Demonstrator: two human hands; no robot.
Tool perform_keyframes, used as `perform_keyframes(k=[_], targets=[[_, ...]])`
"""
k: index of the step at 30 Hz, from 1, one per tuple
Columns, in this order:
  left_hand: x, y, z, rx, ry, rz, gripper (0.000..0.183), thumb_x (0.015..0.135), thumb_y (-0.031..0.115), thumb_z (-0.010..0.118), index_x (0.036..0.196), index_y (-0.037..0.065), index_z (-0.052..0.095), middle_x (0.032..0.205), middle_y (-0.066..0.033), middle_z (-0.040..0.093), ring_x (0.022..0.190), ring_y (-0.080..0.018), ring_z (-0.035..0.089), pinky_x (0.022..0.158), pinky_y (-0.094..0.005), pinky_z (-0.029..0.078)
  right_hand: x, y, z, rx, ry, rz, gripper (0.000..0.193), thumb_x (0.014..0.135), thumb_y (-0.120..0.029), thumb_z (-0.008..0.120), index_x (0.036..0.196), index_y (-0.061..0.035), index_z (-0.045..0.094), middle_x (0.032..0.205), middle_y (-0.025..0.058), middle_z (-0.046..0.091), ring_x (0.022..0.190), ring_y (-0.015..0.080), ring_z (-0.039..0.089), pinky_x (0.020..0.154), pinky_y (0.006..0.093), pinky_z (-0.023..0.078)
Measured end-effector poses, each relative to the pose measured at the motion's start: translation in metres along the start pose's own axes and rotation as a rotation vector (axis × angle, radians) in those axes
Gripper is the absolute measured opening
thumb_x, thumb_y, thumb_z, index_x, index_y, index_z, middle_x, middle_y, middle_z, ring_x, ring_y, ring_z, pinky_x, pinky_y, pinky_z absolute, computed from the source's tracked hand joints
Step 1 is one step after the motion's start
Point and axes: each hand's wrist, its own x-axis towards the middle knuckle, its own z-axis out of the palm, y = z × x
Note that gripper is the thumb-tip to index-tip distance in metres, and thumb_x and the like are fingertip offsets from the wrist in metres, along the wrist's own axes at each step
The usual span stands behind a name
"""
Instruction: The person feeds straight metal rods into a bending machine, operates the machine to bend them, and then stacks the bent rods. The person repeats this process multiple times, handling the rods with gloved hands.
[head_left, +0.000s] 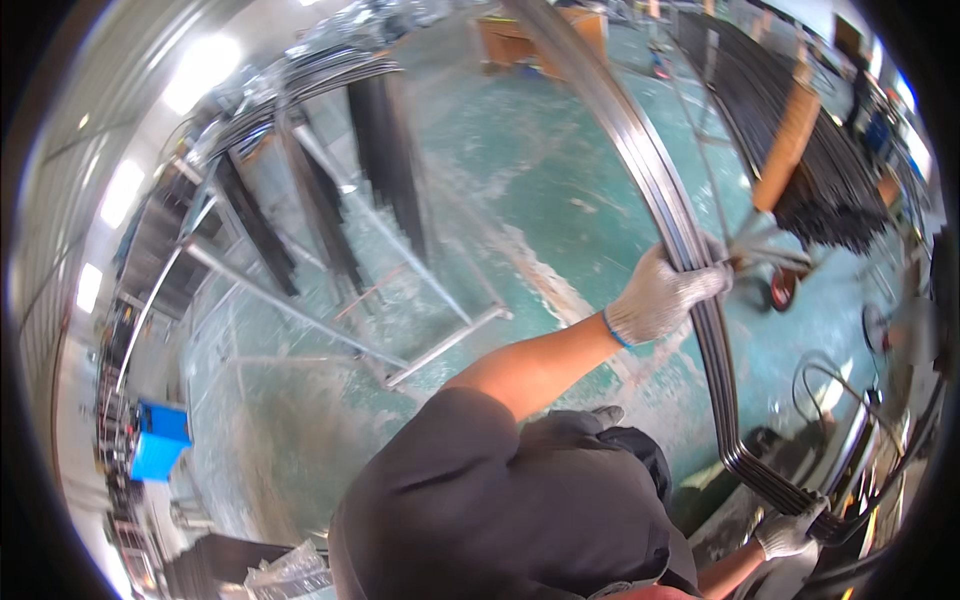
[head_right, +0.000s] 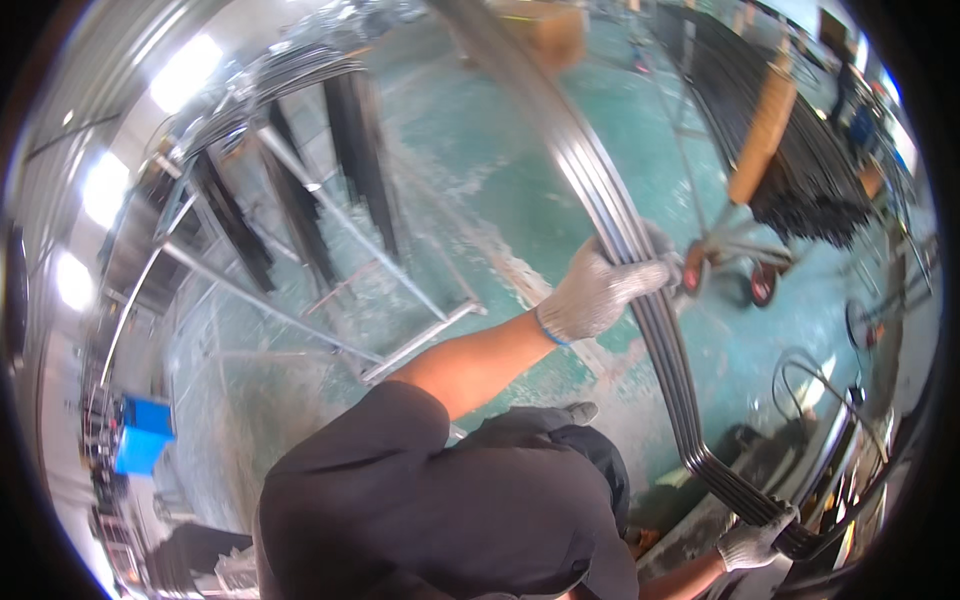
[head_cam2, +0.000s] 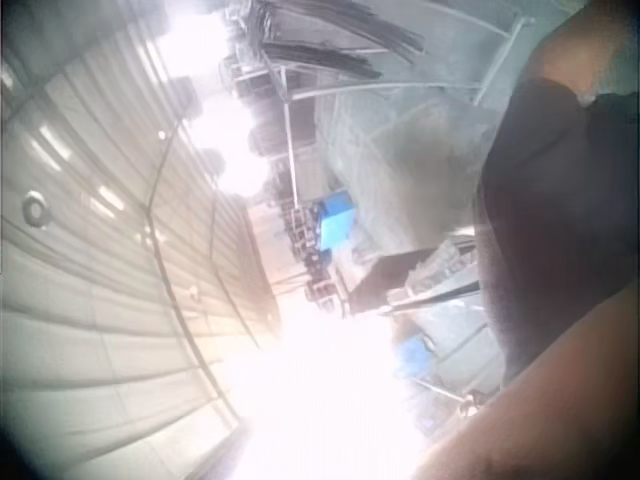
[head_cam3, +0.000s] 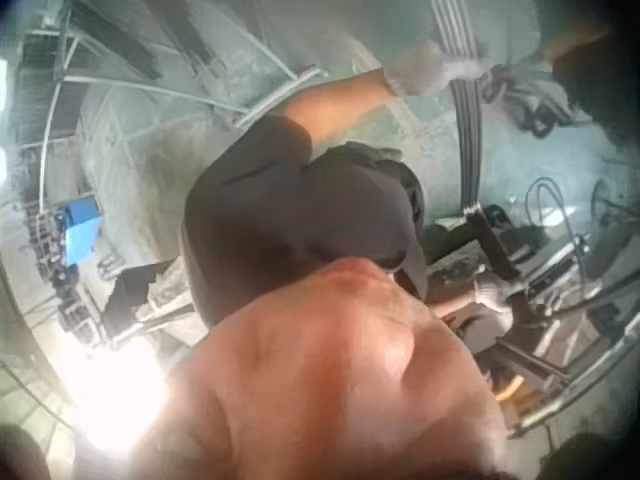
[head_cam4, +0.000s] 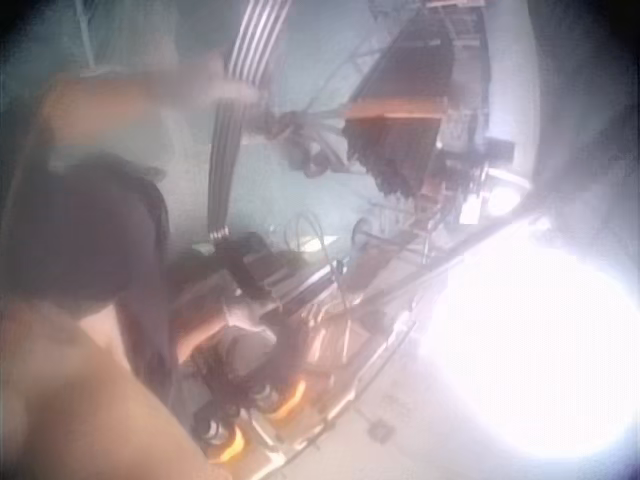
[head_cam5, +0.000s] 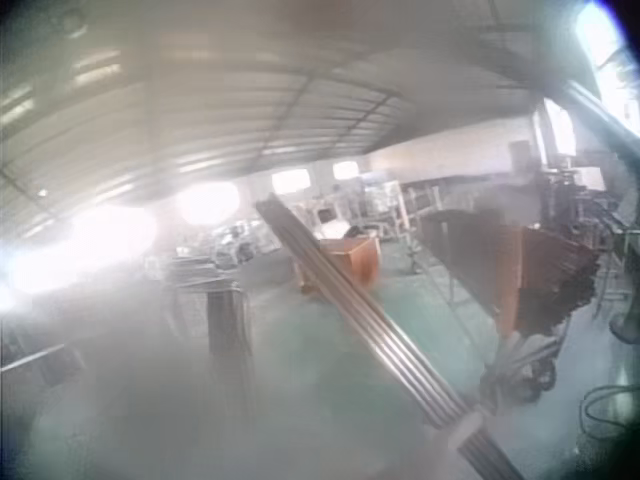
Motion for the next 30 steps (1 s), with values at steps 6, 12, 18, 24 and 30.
perform_keyframes(k=[6, 12, 18, 24, 30], targets=[[-0.078, 0.06, -0.124, -0.003, 0.402, 0.13, 0.029, 0.09, -0.001, 0.071, 0.118, -0.001, 0.062, 0.092, -0.0143, 0.073, 0.088, -0.0251, 0.074, 0.078, -0.0374, 0.06, -0.075, -0.021, 0.134, -0.151, -0.34, -0.042, 0.034, 0.103, -0.022, 0.073, 0.12, 0.0074, 0.069, 0.109, 0.0142, 0.074, 0.09, 0.0207, 0.072, 0.078, 0.034, 0.062], [-0.138, 0.115, -0.234, -0.072, 0.608, 0.322, 0.027, 0.088, -0.002, 0.068, 0.114, -0.002, 0.062, 0.093, -0.0144, 0.073, 0.088, -0.0265, 0.073, 0.082, -0.0393, 0.06, -0.166, -0.06, 0.263, -0.045, -0.611, -0.156, 0.04, 0.103, -0.022, 0.074, 0.127, 0.0087, 0.068, 0.108, 0.0109, 0.072, 0.088, 0.0167, 0.067, 0.079, 0.0331, 0.057], [-0.155, 0.209, -0.362, -0.215, 0.696, 0.505, 0.017, 0.09, -0.003, 0.061, 0.107, -0.002, 0.063, 0.09, -0.0175, 0.071, 0.082, -0.0306, 0.071, 0.08, -0.0425, 0.06, -0.274, -0.149, 0.424, -0.06, -0.944, -0.638, 0.042, 0.106, -0.025, 0.067, 0.137, 0.003, 0.064, 0.105, 0.0073, 0.07, 0.091, 0.0117, 0.062, 0.084, 0.0287, 0.051], [-0.198, 0.298, -0.545, -0.517, 0.817, 0.654, 0.011, 0.094, 0.0, 0.054, 0.104, 0.001, 0.06, 0.098, -0.0162, 0.066, 0.095, -0.0351, 0.066, 0.098, -0.0501, 0.054, -0.533, -0.319, 0.564, -0.093, -1.023, -1.127, 0.038, 0.101, -0.033, 0.062, 0.125, -0.0041, 0.07, 0.107, 0.0217, 0.075, 0.1, 0.0397, 0.071, 0.091, 0.0455, 0.053], [-0.237, 0.321, -0.661, -0.798, 0.925, 0.673, 0.014, 0.101, 0.006, 0.047, 0.099, 0.0, 0.059, 0.094, -0.0128, 0.064, 0.094, -0.0298, 0.064, 0.096, -0.0507, 0.054, -0.753, -0.4, 0.575, -0.062, -1.555, -1.333, 0.038, 0.096, -0.013, 0.056, 0.13, 0.0029, 0.063, 0.116, 0.0285, 0.073, 0.106, 0.0425, 0.073, 0.095, 0.048, 0.057]])
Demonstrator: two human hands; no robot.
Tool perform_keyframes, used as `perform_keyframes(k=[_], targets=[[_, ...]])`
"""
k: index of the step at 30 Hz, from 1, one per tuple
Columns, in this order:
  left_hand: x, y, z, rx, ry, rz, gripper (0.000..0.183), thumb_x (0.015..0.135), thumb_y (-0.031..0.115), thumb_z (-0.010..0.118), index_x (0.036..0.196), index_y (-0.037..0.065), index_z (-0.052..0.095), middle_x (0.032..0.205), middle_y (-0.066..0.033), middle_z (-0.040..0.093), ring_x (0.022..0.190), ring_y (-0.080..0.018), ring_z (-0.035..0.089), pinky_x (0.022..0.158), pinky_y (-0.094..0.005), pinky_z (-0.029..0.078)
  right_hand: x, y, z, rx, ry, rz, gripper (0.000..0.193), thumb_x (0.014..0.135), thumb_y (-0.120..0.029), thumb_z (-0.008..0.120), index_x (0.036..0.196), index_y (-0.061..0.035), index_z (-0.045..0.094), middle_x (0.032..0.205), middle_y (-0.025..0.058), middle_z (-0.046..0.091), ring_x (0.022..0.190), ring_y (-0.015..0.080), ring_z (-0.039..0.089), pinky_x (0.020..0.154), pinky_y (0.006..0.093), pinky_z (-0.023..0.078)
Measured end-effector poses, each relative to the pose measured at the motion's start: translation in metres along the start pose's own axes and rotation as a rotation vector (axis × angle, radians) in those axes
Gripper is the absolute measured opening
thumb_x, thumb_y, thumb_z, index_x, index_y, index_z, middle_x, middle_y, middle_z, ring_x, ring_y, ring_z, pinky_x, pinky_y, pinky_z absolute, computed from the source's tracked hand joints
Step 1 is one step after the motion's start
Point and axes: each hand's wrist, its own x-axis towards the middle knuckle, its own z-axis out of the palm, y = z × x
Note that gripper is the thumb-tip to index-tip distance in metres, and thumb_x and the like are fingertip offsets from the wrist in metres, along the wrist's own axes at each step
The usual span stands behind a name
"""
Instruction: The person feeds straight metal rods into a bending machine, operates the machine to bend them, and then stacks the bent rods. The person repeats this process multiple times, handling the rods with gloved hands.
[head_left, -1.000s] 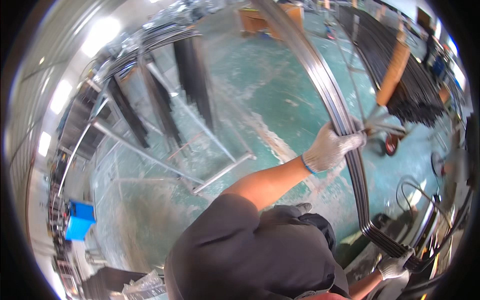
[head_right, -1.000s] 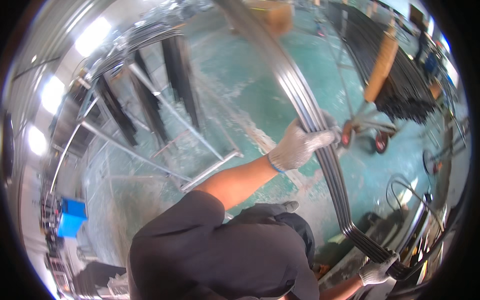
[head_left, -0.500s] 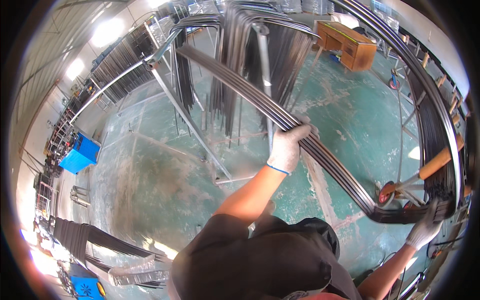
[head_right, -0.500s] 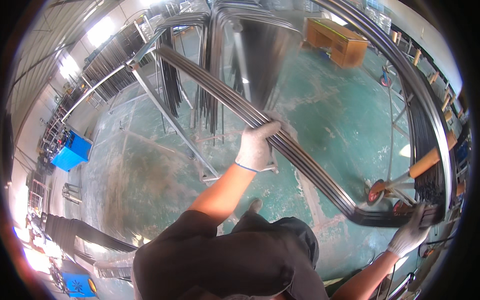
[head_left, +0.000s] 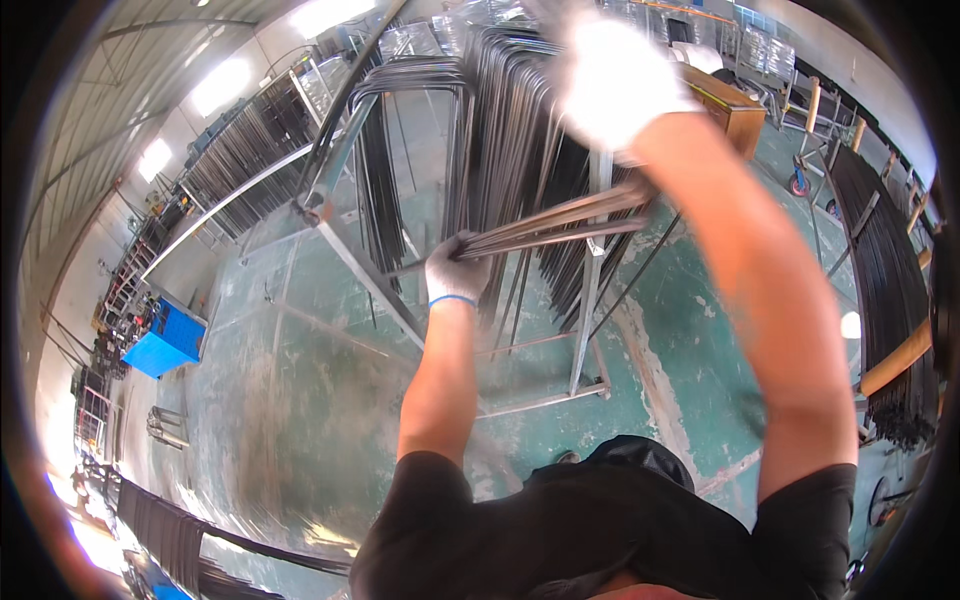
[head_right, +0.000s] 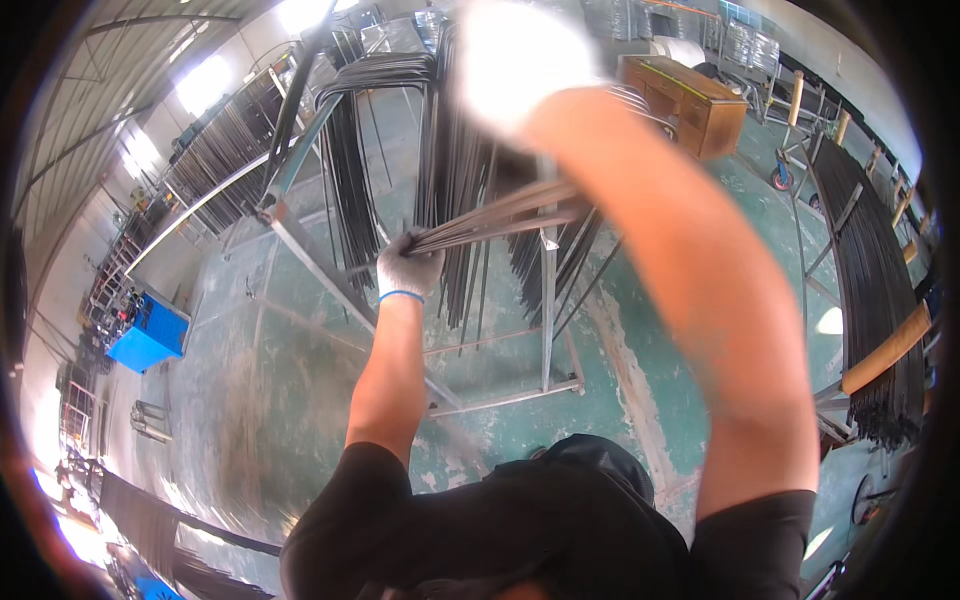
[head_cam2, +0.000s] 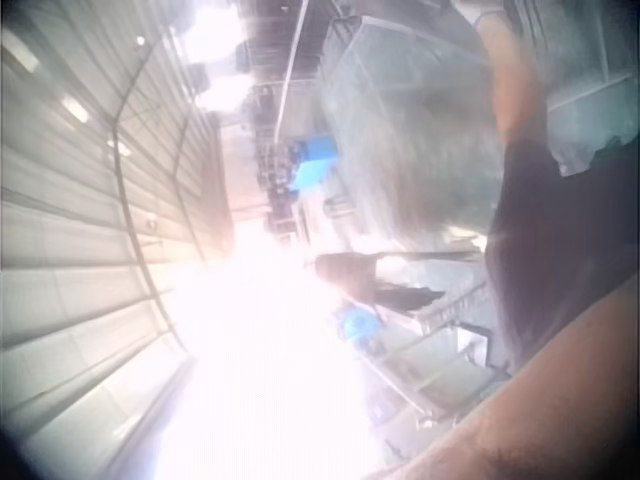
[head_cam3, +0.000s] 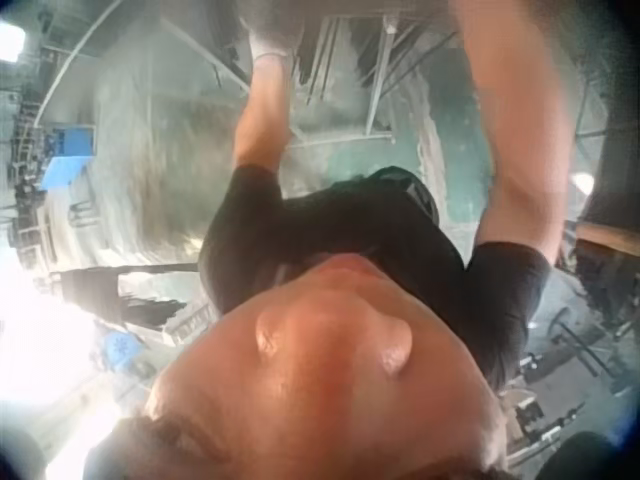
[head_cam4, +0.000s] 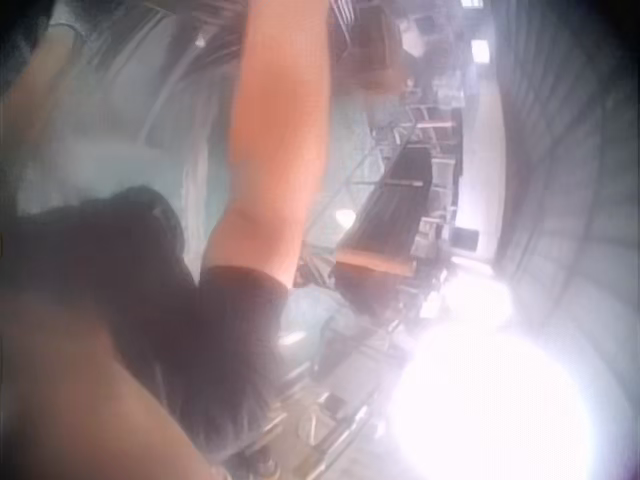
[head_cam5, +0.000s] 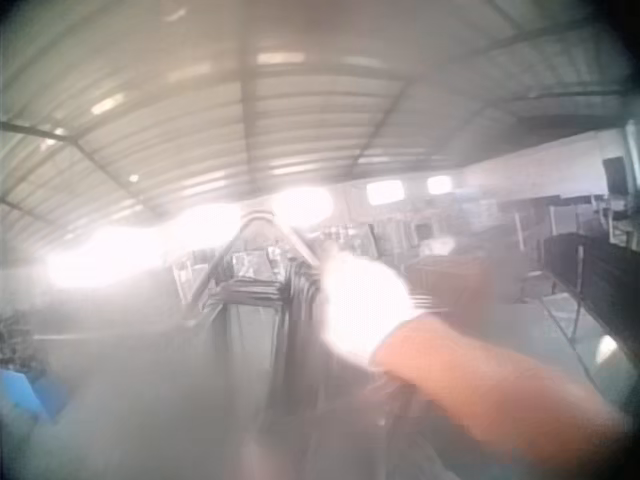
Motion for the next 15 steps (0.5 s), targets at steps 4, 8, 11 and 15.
perform_keyframes(k=[4, 8, 11, 15], targets=[[0.012, 0.013, -0.03, -0.008, 0.202, 0.002, 0.022, 0.105, 0.012, 0.048, 0.099, -0.002, 0.064, 0.099, -0.0111, 0.067, 0.092, -0.026, 0.064, 0.084, -0.0469, 0.058, 0.015, -0.052, 0.119, 0.074, -0.199, -0.243, 0.025, 0.099, -0.015, 0.054, 0.113, 0.002, 0.065, 0.1, 0.0228, 0.076, 0.087, 0.0343, 0.077, 0.075, 0.0438, 0.063], [0.026, 0.029, -0.107, 0.191, 0.118, 0.074, 0.043, 0.107, 0.021, 0.038, 0.14, -0.001, 0.055, 0.139, -0.0183, 0.058, 0.128, -0.0316, 0.056, 0.111, -0.0511, 0.044, -0.037, -0.077, 0.208, 0.328, -0.052, -0.127, 0.025, 0.099, -0.017, 0.054, 0.115, 0.0009, 0.061, 0.096, 0.0195, 0.073, 0.084, 0.0356, 0.074, 0.072, 0.0467, 0.06], [-0.024, -0.003, -0.112, 0.557, -0.128, 0.134, 0.058, 0.11, 0.036, 0.038, 0.158, 0.002, 0.042, 0.159, -0.0134, 0.049, 0.144, -0.0286, 0.047, 0.123, -0.0474, 0.032, -0.102, -0.025, 0.206, 0.389, 0.055, -0.239, 0.035, 0.091, -0.021, 0.063, 0.121, -0.0023, 0.06, 0.097, 0.0174, 0.071, 0.085, 0.034, 0.071, 0.074, 0.0467, 0.057], [-0.091, -0.036, -0.098, 0.113, 0.274, 0.103, 0.056, 0.106, 0.036, 0.052, 0.154, 0.007, 0.047, 0.161, -0.0087, 0.046, 0.152, -0.0278, 0.037, 0.123, -0.051, 0.031, -0.225, 0.104, 0.207, 0.512, -0.036, -0.39, 0.046, 0.083, -0.025, 0.076, 0.123, -0.0034, 0.067, 0.098, 0.0163, 0.071, 0.092, 0.0356, 0.071, 0.079, 0.0474, 0.057]])
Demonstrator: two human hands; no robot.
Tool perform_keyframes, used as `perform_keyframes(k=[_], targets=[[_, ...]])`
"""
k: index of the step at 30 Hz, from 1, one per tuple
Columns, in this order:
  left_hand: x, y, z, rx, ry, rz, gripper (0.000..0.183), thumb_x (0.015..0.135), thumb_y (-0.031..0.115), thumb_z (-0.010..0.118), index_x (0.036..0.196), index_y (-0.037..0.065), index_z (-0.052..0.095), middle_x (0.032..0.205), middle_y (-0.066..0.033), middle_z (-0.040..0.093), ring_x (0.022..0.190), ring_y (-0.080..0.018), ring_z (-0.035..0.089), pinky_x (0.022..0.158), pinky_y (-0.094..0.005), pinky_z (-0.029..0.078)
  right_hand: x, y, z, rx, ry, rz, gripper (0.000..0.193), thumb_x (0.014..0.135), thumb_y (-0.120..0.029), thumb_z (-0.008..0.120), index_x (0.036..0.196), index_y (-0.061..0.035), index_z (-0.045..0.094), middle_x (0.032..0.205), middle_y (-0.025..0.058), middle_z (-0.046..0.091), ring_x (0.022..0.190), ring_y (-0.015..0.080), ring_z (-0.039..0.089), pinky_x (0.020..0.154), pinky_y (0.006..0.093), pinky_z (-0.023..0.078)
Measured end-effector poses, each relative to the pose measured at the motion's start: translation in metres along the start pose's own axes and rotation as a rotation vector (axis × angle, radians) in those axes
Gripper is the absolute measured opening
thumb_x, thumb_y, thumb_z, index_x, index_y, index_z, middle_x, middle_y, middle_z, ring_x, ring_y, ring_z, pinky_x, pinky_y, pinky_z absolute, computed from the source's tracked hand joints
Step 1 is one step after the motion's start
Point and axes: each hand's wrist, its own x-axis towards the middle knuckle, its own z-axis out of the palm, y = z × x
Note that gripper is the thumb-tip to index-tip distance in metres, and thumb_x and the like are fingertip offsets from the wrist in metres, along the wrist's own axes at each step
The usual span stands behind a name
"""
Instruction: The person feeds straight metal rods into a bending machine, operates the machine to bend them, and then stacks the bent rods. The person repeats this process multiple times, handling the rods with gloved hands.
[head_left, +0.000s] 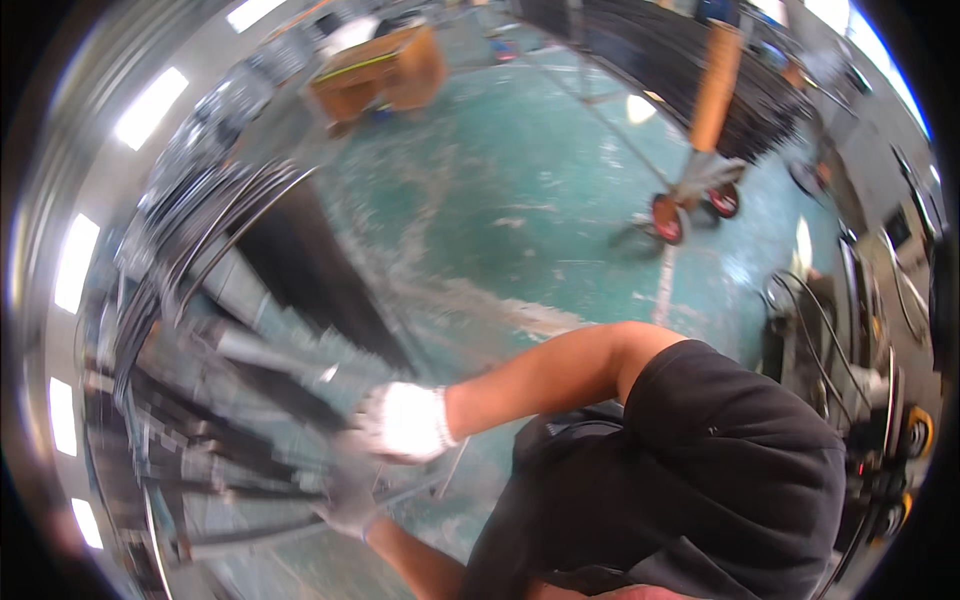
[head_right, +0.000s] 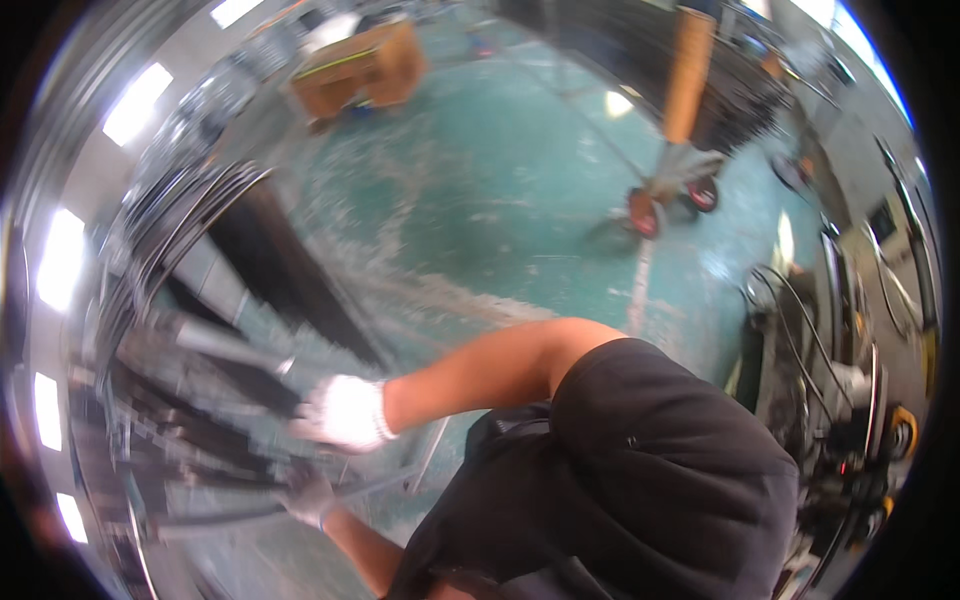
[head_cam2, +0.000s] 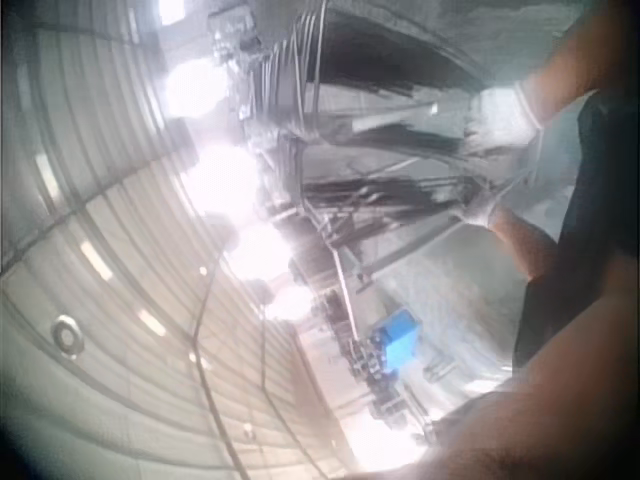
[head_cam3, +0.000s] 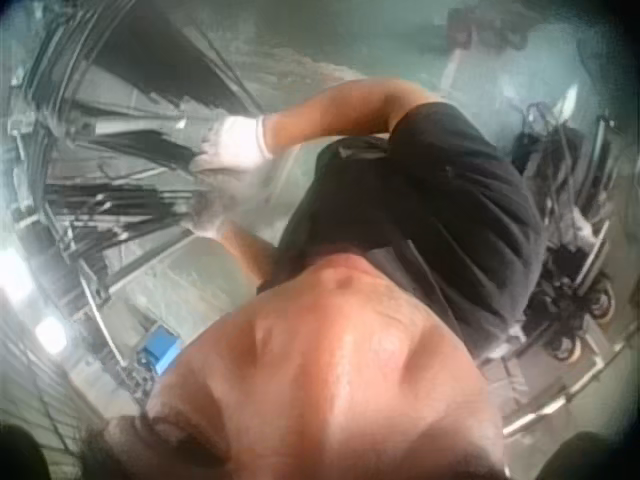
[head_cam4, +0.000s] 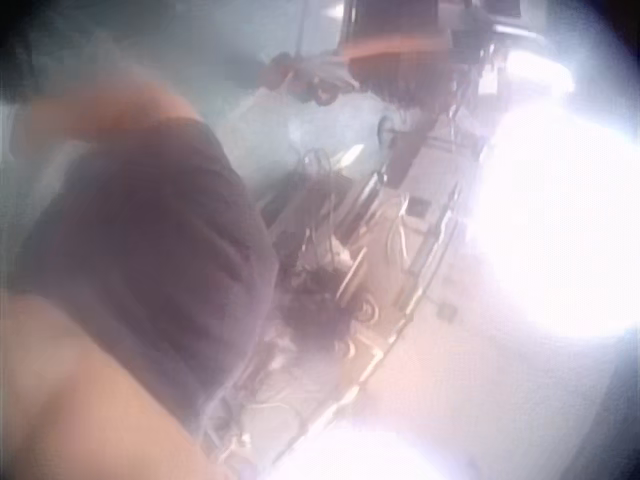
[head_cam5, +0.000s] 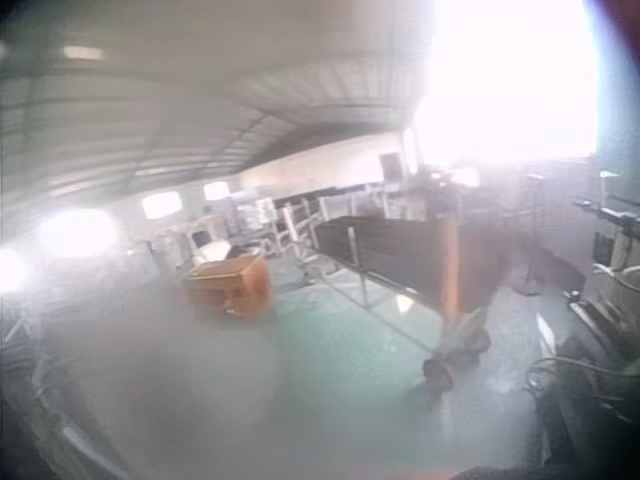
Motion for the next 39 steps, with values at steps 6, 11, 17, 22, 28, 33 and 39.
perform_keyframes(k=[6, 11, 17, 22, 28, 33, 39], targets=[[-0.009, -0.144, -0.13, 0.826, 0.141, -0.376, 0.031, 0.104, 0.033, 0.053, 0.119, 0.007, 0.062, 0.118, -0.0119, 0.065, 0.114, -0.0279, 0.06, 0.099, -0.0495, 0.051, -0.274, 0.089, -0.138, 0.021, -0.021, 1.179, 0.042, 0.089, -0.025, 0.075, 0.127, -0.0074, 0.07, 0.104, 0.0202, 0.076, 0.099, 0.0402, 0.073, 0.087, 0.0463, 0.058], [-0.127, -0.396, -0.077, 1.067, -0.067, -0.954, 0.024, 0.103, 0.029, 0.059, 0.101, 0.006, 0.066, 0.099, -0.0116, 0.068, 0.091, -0.0277, 0.064, 0.088, -0.0453, 0.055, -0.428, 0.111, -0.28, -0.213, 0.391, 1.381, 0.037, 0.092, -0.026, 0.072, 0.123, -0.0061, 0.071, 0.101, 0.0199, 0.075, 0.095, 0.0386, 0.074, 0.084, 0.0456, 0.058], [-0.212, -0.608, 0.069, 1.337, -0.754, -0.824, 0.014, 0.101, 0.016, 0.062, 0.107, 0.004, 0.066, 0.092, -0.0135, 0.069, 0.084, -0.0293, 0.067, 0.081, -0.0461, 0.057, -0.539, 0.111, -0.419, -0.502, 0.534, 1.504, 0.034, 0.092, -0.018, 0.078, 0.122, -0.0065, 0.069, 0.101, 0.0174, 0.076, 0.089, 0.0322, 0.075, 0.084, 0.0403, 0.059], [-0.295, -0.745, 0.13, 1.29, -0.866, -0.775, 0.02, 0.1, 0.013, 0.067, 0.117, 0.004, 0.063, 0.096, -0.0105, 0.071, 0.081, -0.0225, 0.069, 0.074, -0.0355, 0.059, -0.597, 0.103, -0.524, -0.565, 0.649, 1.698, 0.037, 0.092, -0.022, 0.079, 0.122, -0.0042, 0.069, 0.111, 0.02, 0.076, 0.1, 0.0351, 0.075, 0.089, 0.0403, 0.059], [-0.393, -0.909, 0.192, 1.2, -1.49, -0.741, 0.017, 0.102, 0.005, 0.064, 0.118, 0.001, 0.063, 0.1, -0.0108, 0.072, 0.09, -0.0195, 0.069, 0.084, -0.0345, 0.058, -0.708, 0.155, -0.62, -0.857, 0.777, 1.627, 0.039, 0.092, -0.022, 0.078, 0.125, -0.003, 0.069, 0.108, 0.0195, 0.077, 0.098, 0.0331, 0.076, 0.091, 0.0391, 0.058], [-0.443, -1.066, 0.236, 0.911, -1.786, -0.575, 0.018, 0.101, -0.003, 0.064, 0.119, -0.001, 0.064, 0.103, -0.0074, 0.07, 0.094, -0.0138, 0.066, 0.087, -0.0285, 0.054, -0.727, 0.201, -0.735, -0.927, 0.701, 1.838, 0.044, 0.091, -0.026, 0.079, 0.127, -0.0044, 0.068, 0.109, 0.0185, 0.077, 0.102, 0.0322, 0.075, 0.091, 0.0384, 0.057], [-0.49, -1.234, 0.237, 0.84, -1.863, -0.429, 0.013, 0.095, 0.002, 0.071, 0.107, -0.002, 0.069, 0.095, -0.0119, 0.074, 0.087, -0.0163, 0.069, 0.08, -0.0298, 0.055, -0.82, 0.267, -0.845, -1.011, 0.543, 1.917, 0.049, 0.091, -0.029, 0.078, 0.13, -0.0009, 0.065, 0.12, 0.0214, 0.075, 0.11, 0.0362, 0.072, 0.098, 0.0412, 0.055]])
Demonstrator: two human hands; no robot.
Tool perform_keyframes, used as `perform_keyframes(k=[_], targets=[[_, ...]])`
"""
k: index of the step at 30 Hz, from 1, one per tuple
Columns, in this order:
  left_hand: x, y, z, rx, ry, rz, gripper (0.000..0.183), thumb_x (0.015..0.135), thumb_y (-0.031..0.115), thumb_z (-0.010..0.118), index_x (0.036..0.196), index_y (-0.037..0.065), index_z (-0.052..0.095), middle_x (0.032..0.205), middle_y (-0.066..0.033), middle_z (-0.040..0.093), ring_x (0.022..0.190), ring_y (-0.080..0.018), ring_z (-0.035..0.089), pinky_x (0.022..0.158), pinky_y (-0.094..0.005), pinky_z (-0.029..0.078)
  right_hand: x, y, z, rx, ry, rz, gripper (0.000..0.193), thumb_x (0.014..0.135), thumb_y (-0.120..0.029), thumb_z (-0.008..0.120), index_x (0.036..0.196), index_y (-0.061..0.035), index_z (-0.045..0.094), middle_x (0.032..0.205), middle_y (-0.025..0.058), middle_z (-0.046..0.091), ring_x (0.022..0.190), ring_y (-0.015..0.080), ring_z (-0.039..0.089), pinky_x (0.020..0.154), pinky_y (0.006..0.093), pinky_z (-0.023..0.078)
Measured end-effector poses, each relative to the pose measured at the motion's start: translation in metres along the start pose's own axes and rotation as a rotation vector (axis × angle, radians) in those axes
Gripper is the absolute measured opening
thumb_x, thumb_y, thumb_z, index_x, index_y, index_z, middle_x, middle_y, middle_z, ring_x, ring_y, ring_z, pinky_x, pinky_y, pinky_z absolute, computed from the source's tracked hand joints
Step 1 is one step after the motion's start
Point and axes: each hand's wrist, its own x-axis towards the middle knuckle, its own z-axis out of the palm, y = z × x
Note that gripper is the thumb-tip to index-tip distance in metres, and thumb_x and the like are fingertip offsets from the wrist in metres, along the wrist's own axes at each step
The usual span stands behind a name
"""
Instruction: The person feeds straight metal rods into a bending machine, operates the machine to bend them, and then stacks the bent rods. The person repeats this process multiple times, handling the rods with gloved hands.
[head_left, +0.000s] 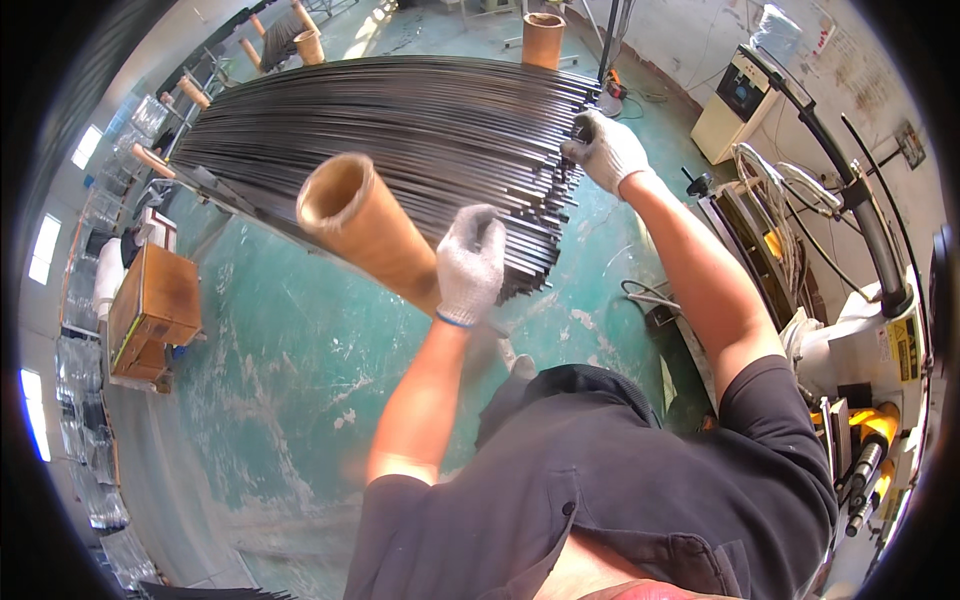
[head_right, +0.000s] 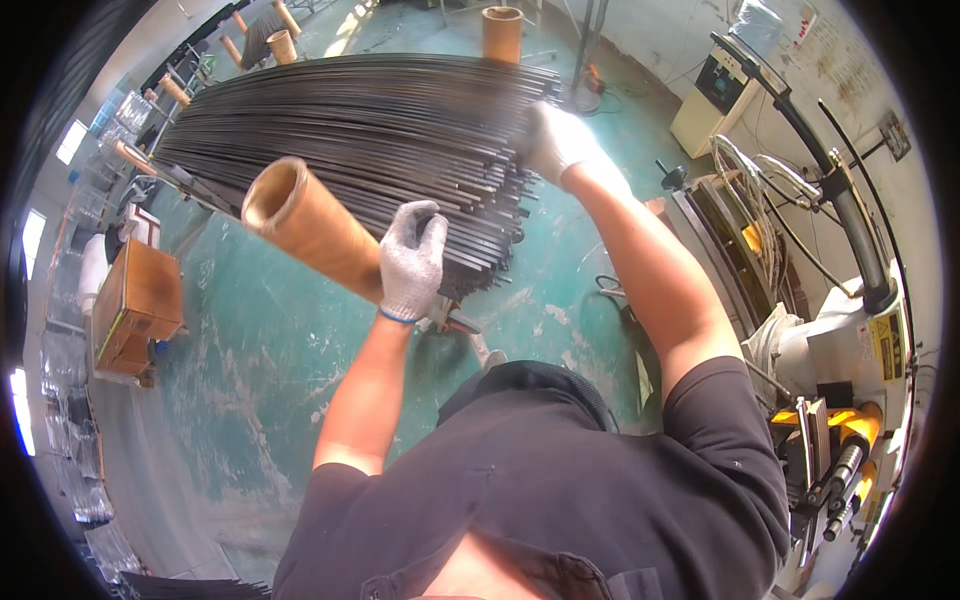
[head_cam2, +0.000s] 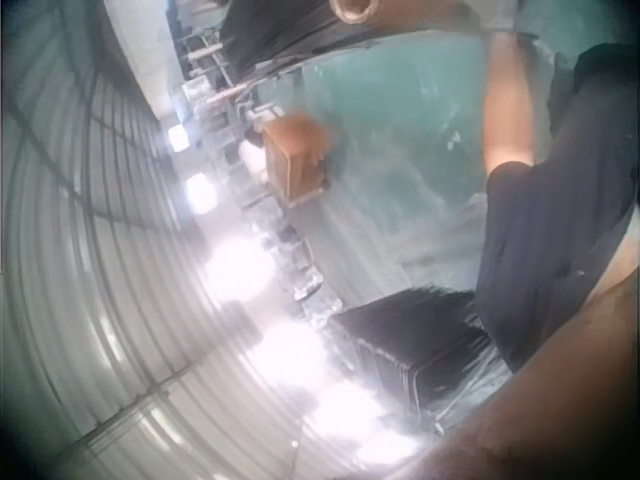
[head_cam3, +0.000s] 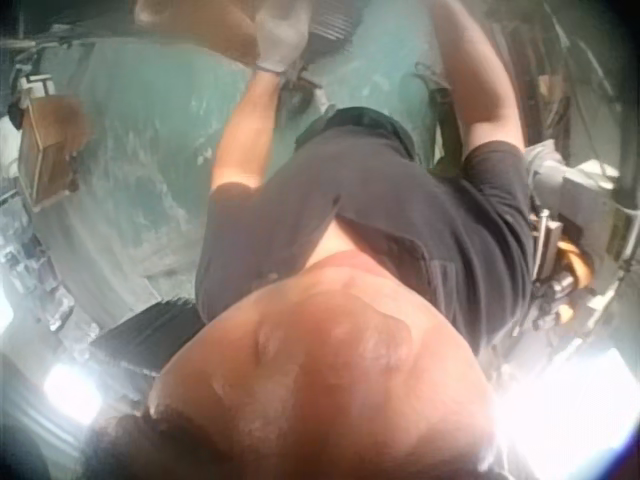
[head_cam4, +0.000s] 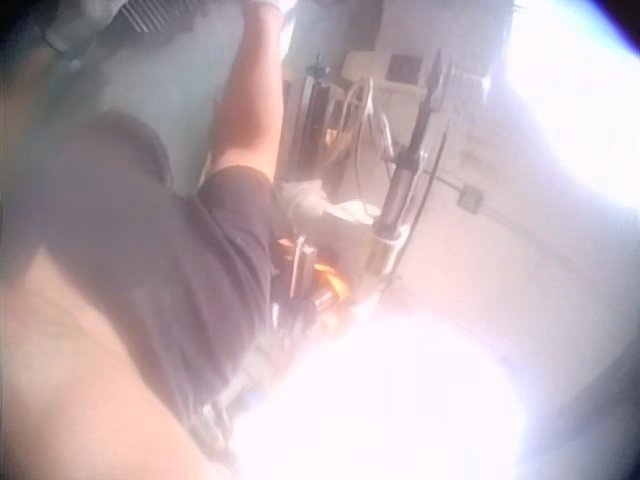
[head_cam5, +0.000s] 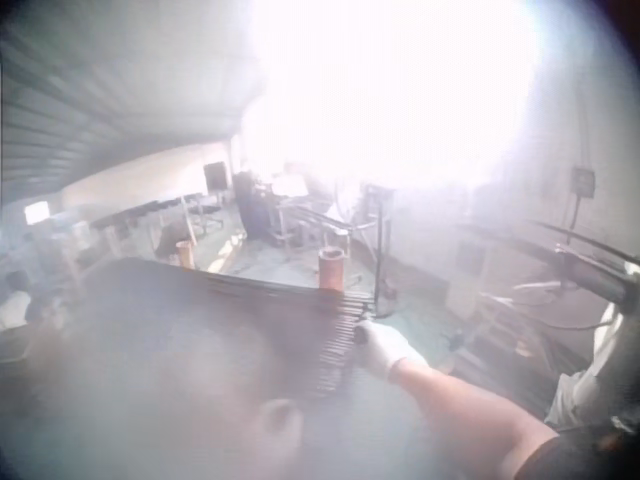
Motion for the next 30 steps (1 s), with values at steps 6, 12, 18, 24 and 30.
perform_keyframes(k=[6, 12, 18, 24, 30], targets=[[0.029, -0.028, 0.014, 0.473, 0.004, 0.377, 0.017, 0.09, -0.007, 0.068, 0.105, 0.0, 0.068, 0.093, -0.0195, 0.07, 0.085, -0.0398, 0.068, 0.08, -0.0418, 0.056, 0.139, 0.043, 0.026, -0.277, -0.098, 0.031, 0.057, 0.089, -0.04, 0.08, 0.13, -0.0044, 0.066, 0.124, 0.0215, 0.072, 0.116, 0.0387, 0.068, 0.1, 0.0459, 0.055], [0.03, -0.03, 0.021, 0.546, 0.036, 0.407, 0.023, 0.086, -0.011, 0.068, 0.107, -0.001, 0.066, 0.087, -0.0177, 0.067, 0.076, -0.0392, 0.065, 0.072, -0.0448, 0.054, 0.22, 0.049, 0.048, -0.362, -0.284, 0.049, 0.059, 0.091, -0.056, 0.073, 0.122, -0.0059, 0.071, 0.12, 0.021, 0.075, 0.114, 0.038, 0.071, 0.098, 0.0462, 0.057], [0.035, -0.031, 0.023, 0.587, 0.08, 0.376, 0.025, 0.084, -0.01, 0.068, 0.107, -0.002, 0.067, 0.086, -0.0164, 0.066, 0.075, -0.0376, 0.065, 0.072, -0.0432, 0.053, 0.226, 0.04, 0.057, -0.461, -0.289, -0.126, 0.047, 0.091, -0.049, 0.074, 0.104, -0.0046, 0.078, 0.102, 0.0209, 0.077, 0.096, 0.039, 0.075, 0.085, 0.0476, 0.06], [0.034, -0.035, 0.022, 0.582, 0.065, 0.375, 0.027, 0.083, -0.011, 0.068, 0.108, -0.002, 0.066, 0.086, -0.0161, 0.066, 0.075, -0.038, 0.065, 0.072, -0.0443, 0.053, 0.191, 0.007, 0.041, -0.471, -0.343, -0.261, 0.036, 0.087, -0.04, 0.079, 0.095, -0.0052, 0.078, 0.094, 0.0195, 0.077, 0.092, 0.0392, 0.075, 0.083, 0.0467, 0.059], [0.032, -0.037, 0.023, 0.576, 0.1, 0.391, 0.03, 0.081, -0.013, 0.068, 0.108, -0.001, 0.066, 0.089, -0.0164, 0.068, 0.076, -0.0386, 0.067, 0.073, -0.0445, 0.055, 0.104, -0.062, 0.027, -0.138, -0.83, -0.255, 0.056, 0.078, -0.05, 0.087, 0.102, 0.0005, 0.078, 0.088, 0.0233, 0.073, 0.084, 0.0358, 0.072, 0.082, 0.045, 0.055]])
